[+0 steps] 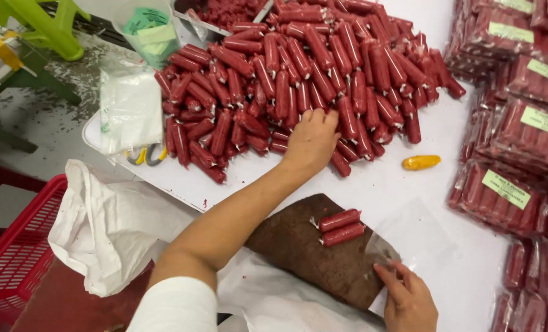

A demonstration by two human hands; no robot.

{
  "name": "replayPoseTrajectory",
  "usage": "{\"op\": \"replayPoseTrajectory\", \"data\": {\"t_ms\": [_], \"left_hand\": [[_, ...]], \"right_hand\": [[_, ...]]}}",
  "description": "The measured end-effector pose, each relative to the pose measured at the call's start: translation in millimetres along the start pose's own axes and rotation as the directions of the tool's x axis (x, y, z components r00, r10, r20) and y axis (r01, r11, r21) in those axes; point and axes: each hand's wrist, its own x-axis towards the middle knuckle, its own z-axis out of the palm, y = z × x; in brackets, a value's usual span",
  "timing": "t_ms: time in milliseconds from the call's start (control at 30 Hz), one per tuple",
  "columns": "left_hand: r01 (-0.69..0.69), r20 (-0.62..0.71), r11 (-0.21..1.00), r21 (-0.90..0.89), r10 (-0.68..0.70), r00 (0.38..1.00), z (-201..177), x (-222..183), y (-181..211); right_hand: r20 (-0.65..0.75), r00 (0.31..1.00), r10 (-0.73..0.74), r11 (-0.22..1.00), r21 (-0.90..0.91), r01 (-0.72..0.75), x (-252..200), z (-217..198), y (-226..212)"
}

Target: The person counts and places processed red sausages into small plastic bags, adds a green label, and seals the bags.

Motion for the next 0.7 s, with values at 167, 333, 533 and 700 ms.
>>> {"op": "replayPoseTrajectory", "data": {"t_ms": [167, 333, 533, 700], "left_hand": [[-0.102, -0.078, 0.995, 0.000, 0.102, 0.992, -5.9, -22.1, 10.2], [-0.279, -0.209, 0.957, 0.080, 0.290, 0.934, -8.7, -50.0, -1.2], [-0.418, -0.098, 0.850, 0.319, 0.469, 0.878, -12.1, 10.5, 18.0], [-0.368, 0.271, 0.927, 0.073, 0.337, 0.902, -44.0, 37.1, 24.9]], "right_hand": [[0.015, 0.980, -0.200, 0.972, 0.131, 0.197, -1.8, 25.2, 48.6], [-0.075, 0.996, -0.046, 0.984, 0.170, 0.058, 9.7, -7.8, -17.1], [-0.076, 0.997, -0.003, 0.968, 0.248, 0.021, 12.2, -20.6, -27.7], [-0.108, 0.993, -0.042, 0.960, 0.272, 0.070, 3.2, -18.3, -16.6]]}}
